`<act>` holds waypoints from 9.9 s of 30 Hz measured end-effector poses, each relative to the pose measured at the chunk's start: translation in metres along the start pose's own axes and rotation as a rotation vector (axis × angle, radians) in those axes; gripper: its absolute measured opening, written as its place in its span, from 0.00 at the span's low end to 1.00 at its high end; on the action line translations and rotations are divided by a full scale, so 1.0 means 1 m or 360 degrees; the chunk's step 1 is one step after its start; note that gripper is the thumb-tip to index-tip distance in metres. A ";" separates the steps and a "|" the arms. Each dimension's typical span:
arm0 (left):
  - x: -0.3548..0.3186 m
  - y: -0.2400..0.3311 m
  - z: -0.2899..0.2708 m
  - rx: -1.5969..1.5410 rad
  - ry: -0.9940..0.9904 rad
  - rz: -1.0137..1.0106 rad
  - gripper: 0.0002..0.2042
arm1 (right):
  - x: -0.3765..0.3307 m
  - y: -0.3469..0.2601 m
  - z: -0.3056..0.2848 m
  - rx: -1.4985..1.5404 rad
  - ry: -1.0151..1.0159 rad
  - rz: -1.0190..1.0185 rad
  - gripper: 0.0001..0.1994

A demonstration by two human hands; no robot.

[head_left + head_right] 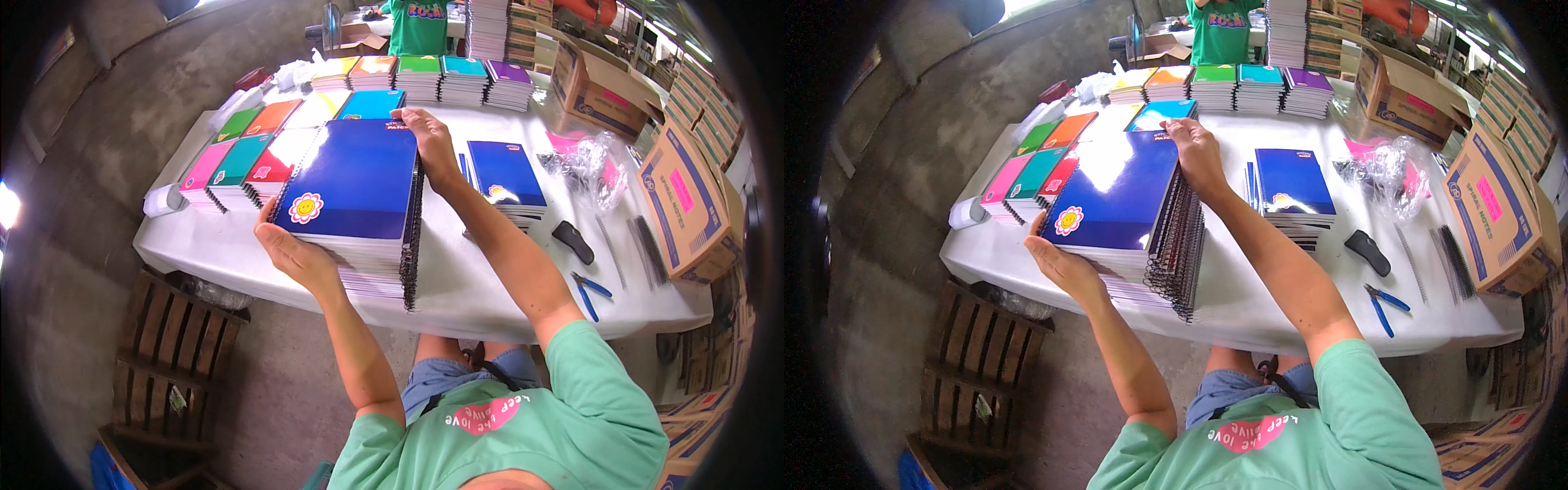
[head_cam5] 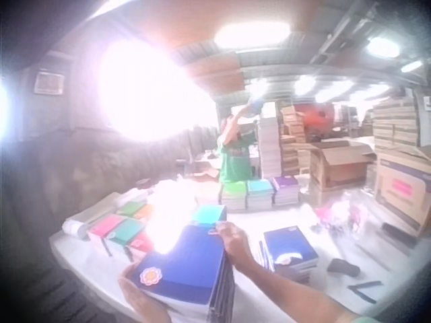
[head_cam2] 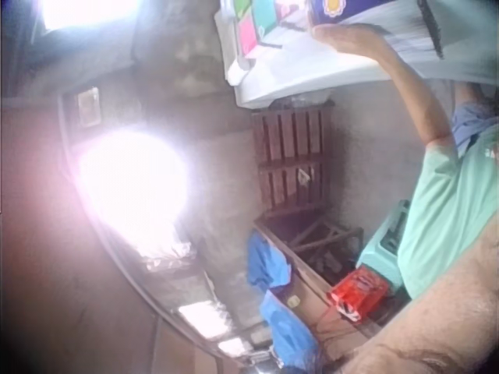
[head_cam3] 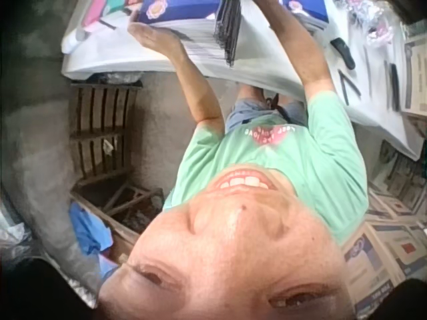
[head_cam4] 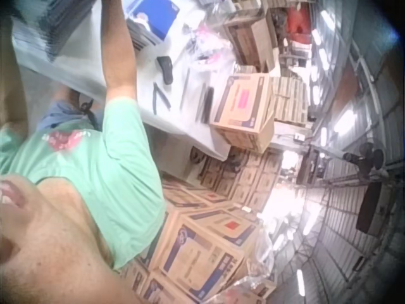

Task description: The person takes spiral notebook components from a table, aligns the paper and covers, and uses blue-handled pliers to trim and secure the metal spiral binding.

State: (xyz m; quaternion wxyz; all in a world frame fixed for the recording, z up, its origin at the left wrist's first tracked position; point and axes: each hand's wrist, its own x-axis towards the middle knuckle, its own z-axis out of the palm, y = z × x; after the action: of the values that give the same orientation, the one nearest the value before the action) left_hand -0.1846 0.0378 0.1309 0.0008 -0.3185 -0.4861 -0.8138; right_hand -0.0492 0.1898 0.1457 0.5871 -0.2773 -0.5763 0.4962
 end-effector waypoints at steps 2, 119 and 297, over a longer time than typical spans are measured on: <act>0.000 -0.002 0.000 -0.0047 0.0019 -0.0051 0.32 | 0.002 0.003 -0.005 -0.0115 -0.0065 -0.0070 0.18; -0.234 0.009 0.076 0.0472 -0.1622 0.0614 0.23 | -0.215 -0.034 -0.298 0.0894 -0.0417 -0.0148 0.16; -0.062 0.113 -0.016 -0.0280 -0.0194 0.0973 0.19 | -0.123 -0.227 -0.107 -0.1012 -0.0353 -0.0505 0.29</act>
State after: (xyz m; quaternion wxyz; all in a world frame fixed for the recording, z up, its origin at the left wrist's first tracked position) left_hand -0.1080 -0.0539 0.1829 0.1884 -0.4967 -0.2948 -0.7943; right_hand 0.1310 0.0251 0.2804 0.4753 -0.2975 -0.7976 0.2224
